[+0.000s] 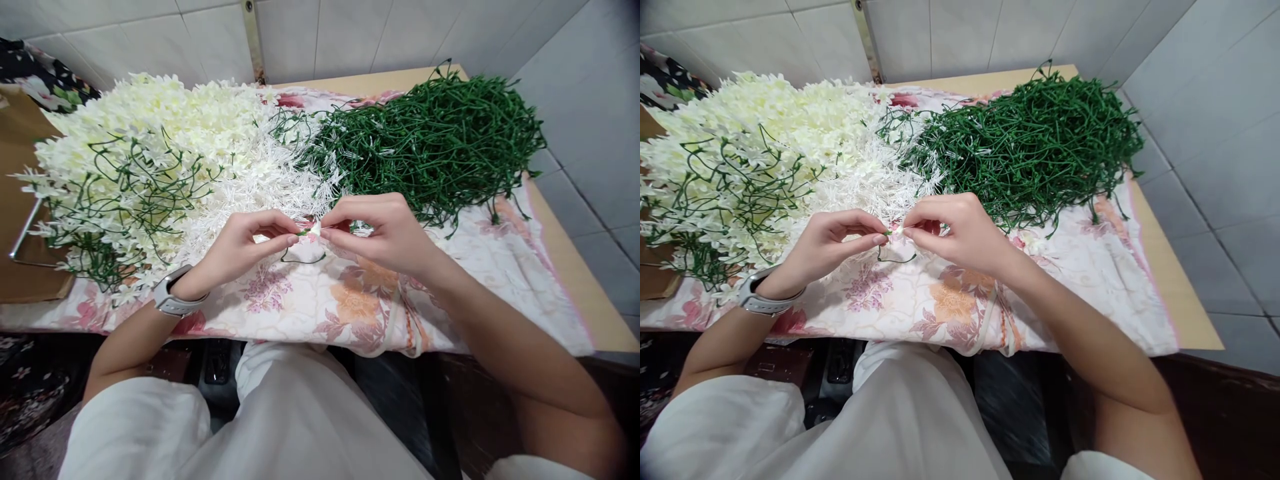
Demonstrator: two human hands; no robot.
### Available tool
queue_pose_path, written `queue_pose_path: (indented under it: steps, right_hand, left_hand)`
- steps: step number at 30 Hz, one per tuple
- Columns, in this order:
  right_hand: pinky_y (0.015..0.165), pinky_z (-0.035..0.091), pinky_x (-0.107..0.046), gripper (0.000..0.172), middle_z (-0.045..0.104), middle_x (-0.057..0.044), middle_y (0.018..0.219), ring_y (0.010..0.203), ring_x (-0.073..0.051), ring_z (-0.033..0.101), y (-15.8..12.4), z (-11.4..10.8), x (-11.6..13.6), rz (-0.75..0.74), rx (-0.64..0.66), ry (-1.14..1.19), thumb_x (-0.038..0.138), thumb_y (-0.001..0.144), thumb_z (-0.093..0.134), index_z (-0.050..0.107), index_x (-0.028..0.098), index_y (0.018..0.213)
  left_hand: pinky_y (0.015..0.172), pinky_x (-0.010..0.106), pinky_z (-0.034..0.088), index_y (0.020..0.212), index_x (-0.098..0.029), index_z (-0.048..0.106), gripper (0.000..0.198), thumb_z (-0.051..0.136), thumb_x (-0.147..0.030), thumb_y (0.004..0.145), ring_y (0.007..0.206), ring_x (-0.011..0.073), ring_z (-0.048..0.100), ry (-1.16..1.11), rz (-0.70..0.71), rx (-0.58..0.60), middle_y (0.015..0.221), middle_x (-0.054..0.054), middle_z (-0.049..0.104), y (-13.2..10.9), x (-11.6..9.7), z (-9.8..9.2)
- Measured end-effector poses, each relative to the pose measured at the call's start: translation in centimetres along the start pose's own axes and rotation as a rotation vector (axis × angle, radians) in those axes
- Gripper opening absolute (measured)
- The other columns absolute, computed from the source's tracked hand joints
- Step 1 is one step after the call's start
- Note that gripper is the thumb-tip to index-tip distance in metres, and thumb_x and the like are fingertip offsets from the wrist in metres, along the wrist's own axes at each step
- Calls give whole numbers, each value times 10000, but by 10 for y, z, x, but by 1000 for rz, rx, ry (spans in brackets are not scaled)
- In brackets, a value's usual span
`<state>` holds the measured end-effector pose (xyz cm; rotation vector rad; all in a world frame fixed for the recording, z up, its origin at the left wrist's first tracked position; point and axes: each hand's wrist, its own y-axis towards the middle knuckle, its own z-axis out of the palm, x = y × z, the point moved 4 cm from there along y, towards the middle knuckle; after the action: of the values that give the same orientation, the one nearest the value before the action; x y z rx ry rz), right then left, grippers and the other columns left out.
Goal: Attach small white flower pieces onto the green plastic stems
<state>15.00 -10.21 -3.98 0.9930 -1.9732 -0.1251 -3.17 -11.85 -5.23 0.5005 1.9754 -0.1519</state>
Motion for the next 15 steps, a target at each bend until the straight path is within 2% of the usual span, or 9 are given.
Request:
queue_pose_path:
  steps: [8, 15]
  right_hand:
    - [600, 429, -227, 123, 653, -23, 721, 637, -100, 566, -2, 5, 2, -63, 13, -45, 149, 848, 552, 647, 161, 770]
    - [582, 420, -233, 131, 626, -26, 696, 621, -104, 555, -4, 8, 5, -106, -17, -87, 107, 836, 541, 641, 154, 765]
  left_hand:
    - [695, 189, 520, 872, -149, 688, 94, 660, -213, 809, 761, 113, 658, 106, 60, -22, 859, 25, 720, 1, -4, 0]
    - [701, 194, 498, 877, -158, 672, 69, 643, -186, 821, 766, 108, 648, 268, 199, -59, 844, 15, 706, -4, -8, 1]
